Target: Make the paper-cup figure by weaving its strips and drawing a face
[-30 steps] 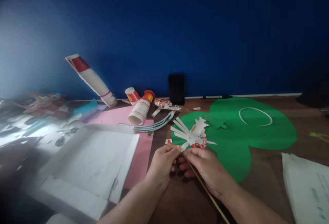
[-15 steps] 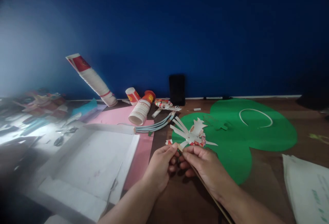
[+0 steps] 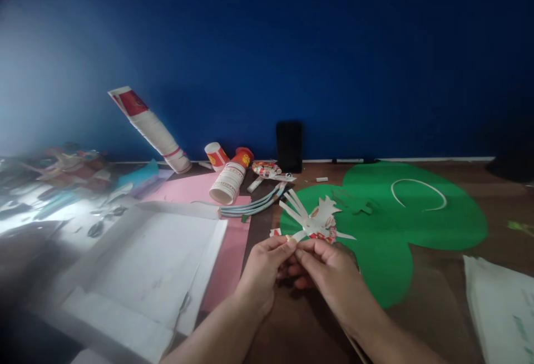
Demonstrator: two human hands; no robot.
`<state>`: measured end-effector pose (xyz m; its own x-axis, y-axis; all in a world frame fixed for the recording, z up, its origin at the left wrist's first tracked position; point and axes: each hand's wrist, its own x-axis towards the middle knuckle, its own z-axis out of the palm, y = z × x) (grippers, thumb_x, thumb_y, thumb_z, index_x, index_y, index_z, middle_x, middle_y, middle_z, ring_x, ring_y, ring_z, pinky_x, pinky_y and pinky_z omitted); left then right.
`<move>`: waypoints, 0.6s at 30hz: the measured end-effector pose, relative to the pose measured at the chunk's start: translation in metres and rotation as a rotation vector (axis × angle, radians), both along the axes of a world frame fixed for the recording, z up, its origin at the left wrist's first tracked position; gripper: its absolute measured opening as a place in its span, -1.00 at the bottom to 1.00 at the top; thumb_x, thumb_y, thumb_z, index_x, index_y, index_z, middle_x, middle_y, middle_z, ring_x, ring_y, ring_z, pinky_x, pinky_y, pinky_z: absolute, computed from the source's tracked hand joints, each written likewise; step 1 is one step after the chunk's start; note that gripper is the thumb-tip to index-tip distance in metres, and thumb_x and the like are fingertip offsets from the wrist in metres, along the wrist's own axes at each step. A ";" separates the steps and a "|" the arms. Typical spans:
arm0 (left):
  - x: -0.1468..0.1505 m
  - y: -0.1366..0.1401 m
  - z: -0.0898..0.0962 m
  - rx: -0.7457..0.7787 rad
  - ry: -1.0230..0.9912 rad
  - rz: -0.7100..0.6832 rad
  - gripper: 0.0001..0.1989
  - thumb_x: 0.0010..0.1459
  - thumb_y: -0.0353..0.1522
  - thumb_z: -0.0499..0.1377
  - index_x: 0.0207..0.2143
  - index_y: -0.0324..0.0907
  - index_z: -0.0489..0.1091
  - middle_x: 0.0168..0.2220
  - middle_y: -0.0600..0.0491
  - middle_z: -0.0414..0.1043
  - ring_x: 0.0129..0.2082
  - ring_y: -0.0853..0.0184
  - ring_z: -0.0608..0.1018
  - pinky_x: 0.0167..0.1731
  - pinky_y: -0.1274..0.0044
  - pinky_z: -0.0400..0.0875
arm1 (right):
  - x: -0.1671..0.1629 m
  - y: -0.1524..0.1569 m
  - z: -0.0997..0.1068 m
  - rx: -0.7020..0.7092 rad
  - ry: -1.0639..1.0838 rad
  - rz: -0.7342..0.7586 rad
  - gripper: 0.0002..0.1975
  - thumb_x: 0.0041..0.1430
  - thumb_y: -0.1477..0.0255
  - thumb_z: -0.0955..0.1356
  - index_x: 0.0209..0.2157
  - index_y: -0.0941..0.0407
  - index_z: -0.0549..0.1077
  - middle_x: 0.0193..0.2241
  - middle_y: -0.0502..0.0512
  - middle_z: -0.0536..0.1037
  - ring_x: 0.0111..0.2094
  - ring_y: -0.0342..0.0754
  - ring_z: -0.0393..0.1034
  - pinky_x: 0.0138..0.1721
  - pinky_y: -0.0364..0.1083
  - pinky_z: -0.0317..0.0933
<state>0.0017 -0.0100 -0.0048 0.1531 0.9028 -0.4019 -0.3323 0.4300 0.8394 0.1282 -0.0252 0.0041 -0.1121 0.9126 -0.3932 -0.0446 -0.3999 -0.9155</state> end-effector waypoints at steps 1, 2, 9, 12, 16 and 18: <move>-0.001 0.001 0.002 -0.003 0.006 0.009 -0.60 -0.14 -0.13 0.36 -0.50 -0.28 0.37 -0.63 0.14 0.25 -0.68 0.55 0.25 -0.68 0.66 -0.05 | 0.001 0.000 0.003 0.015 -0.006 0.026 -0.66 0.07 0.16 0.39 -0.22 0.10 0.54 -0.36 0.08 0.64 -0.37 -0.03 0.53 -0.36 -0.10 0.40; -0.002 0.002 0.005 -0.007 0.005 0.020 -0.59 -0.15 -0.12 0.37 -0.49 -0.27 0.37 -0.64 0.16 0.23 -0.70 0.56 0.22 -0.69 0.66 -0.06 | 0.003 0.000 0.006 0.051 -0.028 0.060 -0.66 0.10 0.15 0.37 -0.20 0.08 0.54 -0.31 0.08 0.64 -0.33 -0.02 0.54 -0.31 -0.09 0.41; -0.024 0.013 0.011 0.005 0.115 0.033 -0.56 -0.13 -0.08 0.36 -0.46 -0.22 0.32 -0.66 0.24 0.12 -0.74 0.61 0.07 -0.73 0.65 -0.18 | 0.024 -0.010 0.023 0.572 -0.730 0.057 -0.72 0.23 0.18 0.28 -0.31 0.00 0.58 -0.30 0.03 0.65 -0.27 0.03 0.53 -0.27 -0.09 0.35; -0.031 0.018 0.010 0.066 0.115 -0.026 -0.59 -0.06 -0.07 0.33 -0.49 -0.22 0.30 -0.64 0.20 0.16 -0.71 0.57 0.15 -0.72 0.64 -0.10 | 0.036 -0.012 0.034 0.740 -0.790 -0.131 -0.74 0.22 0.19 0.29 -0.31 -0.01 0.57 -0.30 0.01 0.65 -0.29 0.01 0.53 -0.27 -0.09 0.35; -0.034 0.022 0.018 0.153 0.132 -0.132 -0.62 0.01 -0.09 0.28 -0.49 -0.24 0.35 -0.56 0.14 0.28 -0.65 0.54 0.26 -0.66 0.65 0.06 | 0.048 -0.006 0.047 0.740 -0.771 -0.300 -0.73 0.21 0.14 0.29 -0.33 -0.05 0.57 -0.31 0.00 0.65 -0.25 0.06 0.54 -0.18 -0.02 0.37; -0.036 0.023 0.026 0.227 0.160 -0.164 -0.62 0.03 -0.11 0.28 -0.50 -0.26 0.37 -0.54 0.12 0.31 -0.60 0.54 0.31 -0.58 0.65 0.15 | 0.053 -0.001 0.049 0.680 -0.714 -0.339 -0.70 0.19 0.10 0.29 -0.32 -0.04 0.58 -0.31 0.02 0.65 -0.23 0.09 0.54 -0.15 0.01 0.39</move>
<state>-0.0345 0.0131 0.0212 0.2554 0.9404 -0.2243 -0.1298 0.2633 0.9560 0.1811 -0.0261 0.0530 0.2476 0.9067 0.3415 0.5822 0.1425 -0.8005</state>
